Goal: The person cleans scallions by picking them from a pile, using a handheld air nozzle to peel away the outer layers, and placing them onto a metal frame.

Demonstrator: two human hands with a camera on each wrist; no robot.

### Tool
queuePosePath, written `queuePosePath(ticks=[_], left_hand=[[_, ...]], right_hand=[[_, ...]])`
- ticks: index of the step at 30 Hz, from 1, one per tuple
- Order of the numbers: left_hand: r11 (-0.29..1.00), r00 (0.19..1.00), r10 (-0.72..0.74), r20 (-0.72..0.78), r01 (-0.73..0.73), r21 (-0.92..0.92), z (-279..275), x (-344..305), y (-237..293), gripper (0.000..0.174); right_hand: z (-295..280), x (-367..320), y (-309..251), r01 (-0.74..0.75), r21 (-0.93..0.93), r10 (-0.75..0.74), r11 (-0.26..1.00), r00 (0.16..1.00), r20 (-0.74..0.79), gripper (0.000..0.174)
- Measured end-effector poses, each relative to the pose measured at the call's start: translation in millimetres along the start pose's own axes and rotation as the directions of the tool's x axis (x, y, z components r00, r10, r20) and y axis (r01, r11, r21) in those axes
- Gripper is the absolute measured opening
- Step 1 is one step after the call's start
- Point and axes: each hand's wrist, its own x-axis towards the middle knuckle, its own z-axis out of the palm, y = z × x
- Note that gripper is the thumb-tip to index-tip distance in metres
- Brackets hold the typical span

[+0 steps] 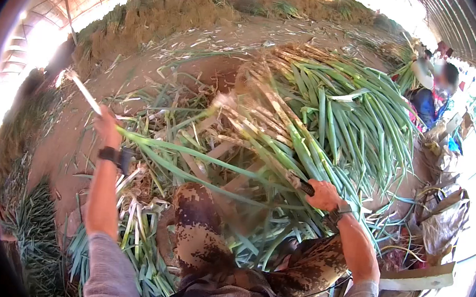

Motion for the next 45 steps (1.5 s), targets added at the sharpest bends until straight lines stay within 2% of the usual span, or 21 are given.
queuePosePath(ticks=[2, 4, 6, 7, 9, 11, 13, 15, 16, 17, 18, 19, 20, 22, 26, 29, 31, 35, 38, 41, 45], left_hand=[[0.977, 0.978, 0.186, 0.096, -0.194, 0.088, -55.3, 77.9, 17.6, 0.051], [0.695, 0.861, 0.507, 0.042, -0.437, 0.571, -95.3, 126.9, 58.5, 0.052], [0.561, 0.826, 0.542, 0.154, -0.492, 0.666, -149.9, 169.5, 58.7, 0.053], [0.419, 0.787, 0.556, 0.266, -0.542, 0.729, -169.7, 174.9, 55.9, 0.055], [0.251, 0.878, 0.337, 0.340, -0.432, 0.866, -204.4, 146.3, 44.7, 0.057], [-0.133, 0.923, 0.174, 0.344, -0.324, 0.937, -231.0, 128.1, -3.9, 0.058], [0.040, 0.925, 0.027, 0.380, -0.380, 0.924, -235.2, 120.8, -79.0, 0.048], [0.263, 0.832, -0.364, 0.419, -0.340, 0.903, -162.2, 45.4, -59.6, 0.038], [0.577, 0.842, -0.396, 0.366, -0.081, 0.813, -123.0, -13.2, -38.7, 0.039], [0.611, 0.755, -0.322, 0.572, -0.296, 0.735, -100.6, -5.4, -96.6, 0.041], [0.625, 0.587, -0.537, 0.606, -0.206, 0.753, -53.0, -31.3, -86.9, 0.043], [0.817, 0.507, -0.515, 0.691, 0.047, 0.574, -11.4, -87.8, -39.4, 0.045], [0.814, 0.363, -0.539, 0.760, -0.005, 0.581, 28.8, -104.0, -44.3, 0.049], [0.856, 0.240, -0.516, 0.823, 0.101, 0.507, 100.9, -155.0, -50.7, 0.047], [0.735, 0.090, -0.595, 0.798, 0.463, 0.496, 195.6, -256.5, -79.0, 0.040], [0.684, 0.172, -0.647, 0.742, 0.561, 0.467, 229.6, -308.5, -106.5, 0.032], [0.623, 0.147, -0.664, 0.733, 0.652, 0.433, 237.6, -321.9, -115.2, 0.025], [0.513, 0.227, -0.747, 0.625, 0.795, 0.324, 246.4, -330.4, -119.1, 0.018], [0.316, 0.066, -0.778, 0.625, 0.901, 0.298, 252.9, -331.5, -140.6, 0.022], [0.405, 0.123, -0.716, 0.687, 0.875, 0.266, 245.1, -353.8, -124.1, 0.025], [0.383, -0.031, -0.603, 0.797, 0.866, 0.323, 227.2, -367.4, -110.9, 0.047]], right_hand=[[-0.5, 3.8, -8.3, 0.039, -0.044, -0.039, 0.998, 0.999, 0.008, 0.035], [-7.1, 4.9, -23.0, 0.070, -0.046, -0.068, 0.996, 0.997, 0.045, 0.029], [-9.9, 13.7, -30.7, 0.091, -0.050, -0.092, 0.995, 0.996, -0.018, 0.030], [-14.5, 18.5, -35.5, 0.079, -0.052, -0.081, 0.996, 0.996, -0.039, 0.031], [-10.6, 32.3, -28.7, 0.043, -0.032, -0.046, 0.999, 0.995, -0.085, 0.032], [-5.3, 43.0, -24.0, 0.007, -0.008, -0.008, 1.000, 0.991, -0.134, 0.033], [-4.1, 48.7, -19.7, 0.057, -0.101, -0.055, 0.993, 0.998, 0.024, 0.037], [-4.7, 51.0, -24.0, 0.046, -0.108, -0.032, 0.993, 0.991, 0.127, 0.045], [-2.5, 51.2, -24.8, 0.040, -0.080, -0.034, 0.996, 0.997, 0.070, 0.041], [-1.6, 51.8, -26.0, 0.033, -0.052, -0.032, 0.998, 0.999, 0.005, 0.038], [0.1, 52.3, -25.6, 0.026, -0.056, -0.026, 0.998, 1.000, 0.004, 0.038], [3.1, 51.9, -24.5, 0.012, -0.031, -0.012, 0.999, 1.000, -0.016, 0.038], [3.1, 52.9, -24.2, -0.003, -0.009, 0.002, 1.000, 0.999, -0.038, 0.038], [-5.1, 48.2, -26.3, -0.011, 0.013, 0.011, 1.000, 1.000, 0.015, 0.037], [-12.3, 27.5, -23.6, -0.030, 0.064, 0.030, 0.998, 1.000, 0.000, 0.035], [-11.4, 17.4, -14.2, -0.032, 0.066, 0.034, 0.997, 0.999, -0.026, 0.033], [-11.4, 12.3, -11.1, -0.009, 0.060, 0.013, 0.998, 0.997, -0.076, 0.034], [-15.2, 17.4, -6.3, 0.005, 0.089, -0.007, 0.996, 1.000, 0.020, 0.036], [-22.9, 23.3, -4.1, -0.018, 0.135, 0.016, 0.991, 1.000, 0.013, 0.032], [-20.7, 21.8, 9.4, -0.003, 0.092, 0.002, 0.996, 1.000, 0.002, 0.030], [-18.9, 14.0, 18.7, 0.035, 0.142, -0.034, 0.989, 0.999, -0.016, 0.025]])
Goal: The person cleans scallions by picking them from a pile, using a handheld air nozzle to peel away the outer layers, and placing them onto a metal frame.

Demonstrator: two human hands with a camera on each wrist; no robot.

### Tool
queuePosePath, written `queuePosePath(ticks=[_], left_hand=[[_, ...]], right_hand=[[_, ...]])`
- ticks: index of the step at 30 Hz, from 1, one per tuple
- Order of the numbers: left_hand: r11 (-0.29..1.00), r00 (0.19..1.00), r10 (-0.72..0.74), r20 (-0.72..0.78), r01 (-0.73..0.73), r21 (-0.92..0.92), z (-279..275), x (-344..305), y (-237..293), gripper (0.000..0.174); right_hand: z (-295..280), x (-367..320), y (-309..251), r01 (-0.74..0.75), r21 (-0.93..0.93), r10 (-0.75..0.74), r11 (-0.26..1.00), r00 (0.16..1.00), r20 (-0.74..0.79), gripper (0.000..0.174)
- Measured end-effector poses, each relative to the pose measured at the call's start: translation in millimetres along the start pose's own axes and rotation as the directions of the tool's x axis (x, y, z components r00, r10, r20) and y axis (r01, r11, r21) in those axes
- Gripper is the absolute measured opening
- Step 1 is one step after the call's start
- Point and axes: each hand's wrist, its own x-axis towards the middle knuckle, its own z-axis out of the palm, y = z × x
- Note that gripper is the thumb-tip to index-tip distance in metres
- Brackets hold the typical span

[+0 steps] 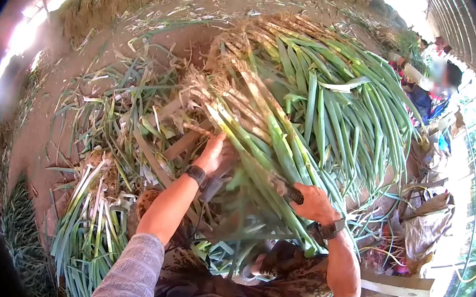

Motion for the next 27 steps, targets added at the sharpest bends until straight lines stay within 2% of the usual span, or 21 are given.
queuePosePath(ticks=[1, 2, 4, 6, 8, 10, 12, 14, 16, 18, 21, 22, 24, 26, 27], left_hand=[[1.000, 0.998, -0.018, 0.064, 0.018, -0.008, 6.2, -10.8, 7.5, 0.058], [1.000, 0.998, -0.015, 0.062, 0.015, -0.011, 7.1, -12.9, 4.8, 0.058], [0.986, 0.989, -0.069, 0.127, 0.087, -0.144, 9.2, -19.3, -4.0, 0.058], [0.992, 0.997, -0.031, 0.074, 0.040, -0.123, 14.9, -24.4, -14.7, 0.052], [0.981, 0.998, 0.025, 0.065, -0.012, -0.192, 14.1, -29.2, -21.5, 0.046], [0.974, 0.996, 0.040, 0.084, -0.020, -0.224, 18.2, -33.7, -14.6, 0.042], [0.965, 0.992, 0.061, 0.107, -0.031, -0.261, 21.3, -28.9, -8.2, 0.037], [0.953, 0.991, 0.130, 0.029, -0.116, -0.280, 10.1, -10.7, -15.9, 0.029], [0.941, 0.995, 0.101, -0.014, -0.100, -0.323, -11.1, 29.1, -32.9, 0.026], [0.926, 0.997, 0.069, -0.045, -0.081, -0.368, -6.8, 41.3, -32.4, 0.023], [0.897, 0.959, 0.257, -0.119, -0.282, -0.339, 13.1, 31.8, -12.9, 0.024], [0.896, 0.959, 0.257, -0.117, -0.282, -0.342, 13.9, 30.1, -6.9, 0.024], [0.890, 0.987, 0.117, -0.108, -0.153, -0.430, 18.5, 18.5, 10.4, 0.025], [0.885, 0.988, 0.108, -0.115, -0.148, -0.441, 19.9, 20.8, 17.5, 0.030], [0.867, 0.988, 0.148, -0.054, -0.155, -0.474, 12.9, 26.4, 18.0, 0.035]], right_hand=[[-2.6, 0.8, -0.9, -0.028, -0.014, 0.028, 0.999, 1.000, 0.005, 0.024], [-5.3, 1.3, -2.7, -0.054, -0.031, 0.054, 0.998, 0.998, 0.011, 0.024], [-5.4, 1.4, -9.0, -0.045, -0.046, 0.045, 0.998, 0.999, -0.007, 0.024], [3.6, 1.7, -9.6, 0.104, 0.010, -0.102, 0.995, 0.989, -0.110, 0.024], [7.1, 6.5, -7.7, 0.112, -0.005, -0.112, 0.994, 0.990, -0.086, 0.026], [-3.0, 10.3, -13.5, -0.018, -0.065, 0.020, 0.998, 1.000, 0.020, 0.027], [-4.0, 1.1, -8.7, -0.018, -0.052, 0.017, 0.998, 1.000, -0.022, 0.027], [-5.8, 0.0, -8.9, -0.008, -0.035, 0.006, 0.999, 0.999, -0.051, 0.028], [-9.4, -2.4, -12.4, -0.124, -0.067, 0.125, 0.990, 0.992, 0.013, 0.027], [-7.5, -4.1, -12.2, -0.124, -0.070, 0.124, 0.990, 0.992, -0.009, 0.027], [-6.8, -4.1, -12.9, -0.128, -0.072, 0.128, 0.989, 0.992, -0.005, 0.027], [-7.1, -3.2, -13.3, -0.136, -0.072, 0.137, 0.988, 0.990, 0.020, 0.028], [-8.8, -2.3, -12.7, -0.137, -0.069, 0.139, 0.988, 0.990, 0.019, 0.028], [-7.9, -2.6, -9.8, -0.106, -0.047, 0.105, 0.993, 0.994, -0.019, 0.029], [-7.5, -2.3, -8.1, -0.096, -0.051, 0.095, 0.994, 0.995, -0.027, 0.029]])
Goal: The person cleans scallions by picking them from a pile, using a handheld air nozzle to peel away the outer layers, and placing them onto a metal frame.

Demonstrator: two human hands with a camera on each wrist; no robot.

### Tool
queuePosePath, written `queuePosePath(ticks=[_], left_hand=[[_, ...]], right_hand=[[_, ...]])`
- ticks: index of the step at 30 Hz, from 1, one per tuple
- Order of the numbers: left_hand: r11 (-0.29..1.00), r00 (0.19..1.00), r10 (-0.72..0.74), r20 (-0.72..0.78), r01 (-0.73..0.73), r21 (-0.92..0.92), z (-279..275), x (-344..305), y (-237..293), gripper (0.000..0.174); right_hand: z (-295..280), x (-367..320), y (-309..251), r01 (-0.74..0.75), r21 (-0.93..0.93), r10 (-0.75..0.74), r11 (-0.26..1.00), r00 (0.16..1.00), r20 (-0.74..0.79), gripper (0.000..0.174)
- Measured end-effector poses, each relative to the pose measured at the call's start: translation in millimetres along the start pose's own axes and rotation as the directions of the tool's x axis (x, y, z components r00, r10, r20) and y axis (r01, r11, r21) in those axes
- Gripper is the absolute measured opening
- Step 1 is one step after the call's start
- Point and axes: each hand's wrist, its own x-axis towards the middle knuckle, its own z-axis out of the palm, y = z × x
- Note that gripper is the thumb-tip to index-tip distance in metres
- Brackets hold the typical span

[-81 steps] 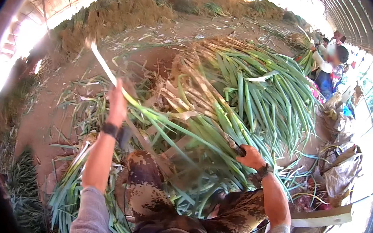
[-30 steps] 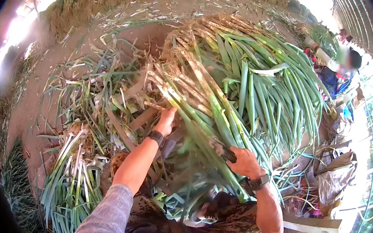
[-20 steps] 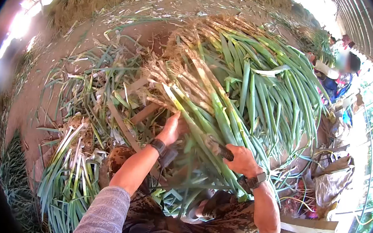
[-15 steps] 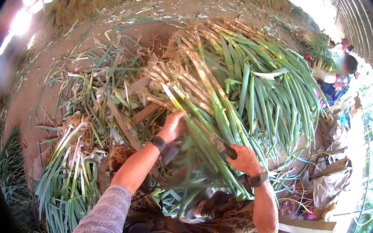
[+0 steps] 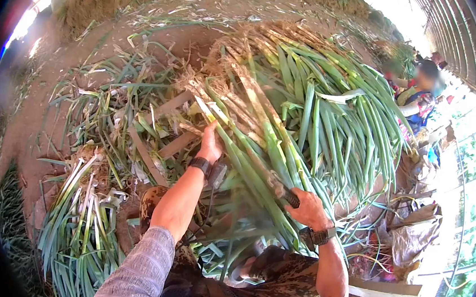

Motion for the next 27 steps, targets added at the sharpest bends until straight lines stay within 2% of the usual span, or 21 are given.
queuePosePath(ticks=[1, 2, 3, 5, 6, 9, 10, 13, 15, 17, 19, 21, 22, 26, 27], left_hand=[[0.999, 0.997, 0.010, 0.074, -0.007, -0.038, -3.6, 6.7, 0.8, 0.039], [0.999, 0.995, 0.040, 0.091, -0.039, -0.012, -4.9, 14.0, -1.0, 0.047], [0.999, 0.995, 0.038, 0.094, -0.037, -0.010, 2.7, 8.8, -0.2, 0.047], [0.996, 0.992, 0.039, 0.117, -0.029, -0.087, 22.2, -11.3, 0.8, 0.055], [0.994, 0.973, -0.009, 0.230, 0.033, -0.102, 21.2, -12.6, 3.3, 0.060], [0.996, 0.977, 0.050, 0.205, -0.033, -0.084, 28.9, -15.8, -0.3, 0.064], [1.000, 0.931, 0.013, 0.365, -0.001, -0.031, 25.3, -17.0, 6.9, 0.068], [0.996, 0.942, 0.091, 0.322, -0.093, -0.009, 52.2, -43.0, 13.4, 0.068], [0.996, 0.934, 0.087, 0.346, -0.090, -0.008, 52.0, -44.7, 18.9, 0.068], [0.995, 0.918, 0.087, 0.386, -0.102, 0.019, 59.4, -57.5, 25.2, 0.068], [0.993, 0.907, 0.092, 0.412, -0.115, 0.032, 61.4, -62.2, 31.1, 0.068], [0.995, 0.896, 0.035, 0.443, -0.071, 0.065, 61.4, -68.8, 41.9, 0.069], [0.989, 0.919, 0.109, 0.378, -0.137, 0.049, 64.1, -74.6, 42.6, 0.071], [0.994, 0.907, 0.087, 0.413, -0.108, 0.027, 51.6, -75.1, 48.6, 0.072], [0.993, 0.923, 0.093, 0.374, -0.113, 0.032, 53.6, -78.2, 49.4, 0.070]], right_hand=[[0.7, 0.1, 2.6, -0.002, -0.001, 0.002, 1.000, 1.000, -0.001, 0.029], [1.8, -0.1, 5.3, 0.007, 0.021, -0.006, 1.000, 0.999, -0.045, 0.029], [2.7, -0.8, 7.1, 0.016, 0.044, -0.012, 0.999, 0.996, -0.089, 0.029], [1.4, -2.3, 7.3, 0.000, 0.049, 0.006, 0.999, 0.993, -0.122, 0.029], [1.4, -2.4, 8.0, 0.014, 0.023, -0.011, 1.000, 0.993, -0.117, 0.029], [-2.5, -3.3, 2.6, 0.066, 0.033, -0.062, 0.997, 0.992, -0.113, 0.029], [-4.3, -3.3, -0.5, 0.064, 0.042, -0.058, 0.997, 0.990, -0.127, 0.028], [-4.2, -4.0, -4.9, 0.080, 0.055, -0.071, 0.995, 0.985, -0.156, 0.027], [-3.7, -0.3, -7.7, 0.106, 0.061, -0.094, 0.993, 0.981, -0.170, 0.026], [-3.7, 2.9, -13.8, 0.071, 0.079, -0.050, 0.994, 0.970, -0.237, 0.025], [-10.7, 1.2, -23.2, 0.091, 0.066, -0.072, 0.994, 0.964, -0.257, 0.027], [-14.4, 0.5, -28.9, 0.121, 0.074, -0.102, 0.990, 0.970, -0.222, 0.030], [-16.3, -1.8, -31.9, 0.144, 0.119, -0.111, 0.982, 0.962, -0.252, 0.031], [-8.0, -4.4, -31.6, 0.242, 0.044, -0.224, 0.969, 0.941, -0.253, 0.034], [-7.0, -1.6, -34.7, 0.253, 0.042, -0.236, 0.966, 0.939, -0.250, 0.034]])
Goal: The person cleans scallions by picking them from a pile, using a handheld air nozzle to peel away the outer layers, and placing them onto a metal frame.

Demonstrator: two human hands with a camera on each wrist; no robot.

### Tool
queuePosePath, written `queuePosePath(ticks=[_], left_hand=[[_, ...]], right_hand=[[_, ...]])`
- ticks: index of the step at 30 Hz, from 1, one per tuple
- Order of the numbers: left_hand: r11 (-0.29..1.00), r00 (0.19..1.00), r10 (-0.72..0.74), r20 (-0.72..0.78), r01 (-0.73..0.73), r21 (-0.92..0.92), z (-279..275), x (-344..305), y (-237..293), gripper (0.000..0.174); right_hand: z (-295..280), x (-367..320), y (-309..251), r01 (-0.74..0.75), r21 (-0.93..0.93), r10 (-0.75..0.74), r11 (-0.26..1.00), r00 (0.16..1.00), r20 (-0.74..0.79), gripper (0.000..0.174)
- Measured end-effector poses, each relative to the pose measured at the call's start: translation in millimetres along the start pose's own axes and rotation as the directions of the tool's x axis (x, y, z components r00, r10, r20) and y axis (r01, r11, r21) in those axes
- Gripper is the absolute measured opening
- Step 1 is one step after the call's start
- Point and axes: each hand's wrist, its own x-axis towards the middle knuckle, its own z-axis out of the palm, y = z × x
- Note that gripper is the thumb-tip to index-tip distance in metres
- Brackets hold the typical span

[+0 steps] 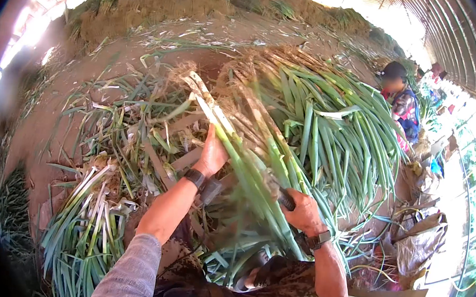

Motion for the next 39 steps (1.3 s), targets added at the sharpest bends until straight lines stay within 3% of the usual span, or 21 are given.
queuePosePath(ticks=[2, 3, 6, 14, 16, 20, 21, 23, 26, 28, 31, 34, 37, 39], left_hand=[[1.000, 1.000, -0.015, 0.024, 0.015, -0.014, 4.8, -1.2, 4.4, 0.067], [1.000, 1.000, -0.008, 0.031, 0.008, -0.015, 8.5, -1.1, 5.2, 0.067], [0.998, 0.997, 0.055, 0.050, -0.056, 0.016, 19.5, -8.1, 3.2, 0.065], [0.995, 0.997, -0.040, 0.060, 0.035, 0.089, 29.7, -27.7, 5.8, 0.068], [0.991, 0.979, -0.136, 0.148, 0.132, 0.037, 34.1, -37.2, 6.1, 0.071], [0.995, 0.996, -0.086, 0.019, 0.086, 0.047, 49.6, -47.9, -1.1, 0.071], [0.997, 0.993, -0.071, 0.096, 0.072, -0.003, 12.2, -28.7, -18.5, 0.070], [0.995, 0.991, -0.093, 0.099, 0.091, 0.031, 24.4, -38.1, -9.9, 0.070], [0.991, 0.987, -0.131, 0.094, 0.129, 0.024, 7.6, -30.6, -16.5, 0.073], [0.987, 0.983, -0.157, 0.090, 0.160, -0.018, 15.1, -34.2, -14.5, 0.075], [0.996, 0.976, -0.081, 0.204, 0.075, 0.041, 20.5, -35.6, -15.6, 0.075], [0.995, 0.991, -0.101, 0.089, 0.103, -0.016, 15.7, -32.2, -16.4, 0.066], [0.988, 0.984, -0.153, 0.089, 0.152, 0.020, 32.7, -45.5, -2.6, 0.078], [0.980, 0.984, -0.152, 0.096, 0.162, -0.111, 44.0, -52.7, 8.4, 0.076]], right_hand=[[1.9, 4.5, -4.5, -0.059, 0.001, 0.059, 0.998, 0.997, -0.056, 0.036], [5.9, 10.8, -4.0, 0.005, 0.000, -0.005, 1.000, 0.997, -0.078, 0.039], [16.8, 24.1, -11.8, -0.017, -0.051, 0.011, 0.999, 0.994, -0.105, 0.039], [18.0, 79.2, -45.8, 0.003, -0.021, -0.006, 1.000, 0.991, -0.133, 0.043], [18.4, 90.8, -53.8, 0.141, -0.041, -0.146, 0.989, 0.964, -0.223, 0.037], [4.4, 107.4, -77.5, 0.028, -0.012, -0.030, 1.000, 0.986, -0.162, 0.036], [5.2, 109.5, -79.9, 0.099, -0.014, -0.099, 0.995, 0.982, -0.160, 0.036], [4.0, 109.5, -84.6, 0.166, -0.019, -0.167, 0.986, 0.974, -0.156, 0.036], [-1.2, 109.7, -92.0, 0.078, -0.012, -0.078, 0.997, 0.985, -0.154, 0.034], [-2.9, 109.4, -91.2, 0.108, -0.059, -0.110, 0.992, 0.993, -0.038, 0.035], [-7.4, 117.3, -96.2, 0.033, -0.074, -0.039, 0.997, 0.996, -0.084, 0.037], [-8.4, 117.3, -98.1, 0.139, -0.069, -0.145, 0.988, 0.985, -0.090, 0.040], [-13.8, 110.0, -92.8, 0.044, 0.040, -0.039, 0.998, 0.991, -0.129, 0.041], [-16.0, 95.9, -77.9, 0.046, -0.026, -0.047, 0.999, 0.998, -0.053, 0.041]])
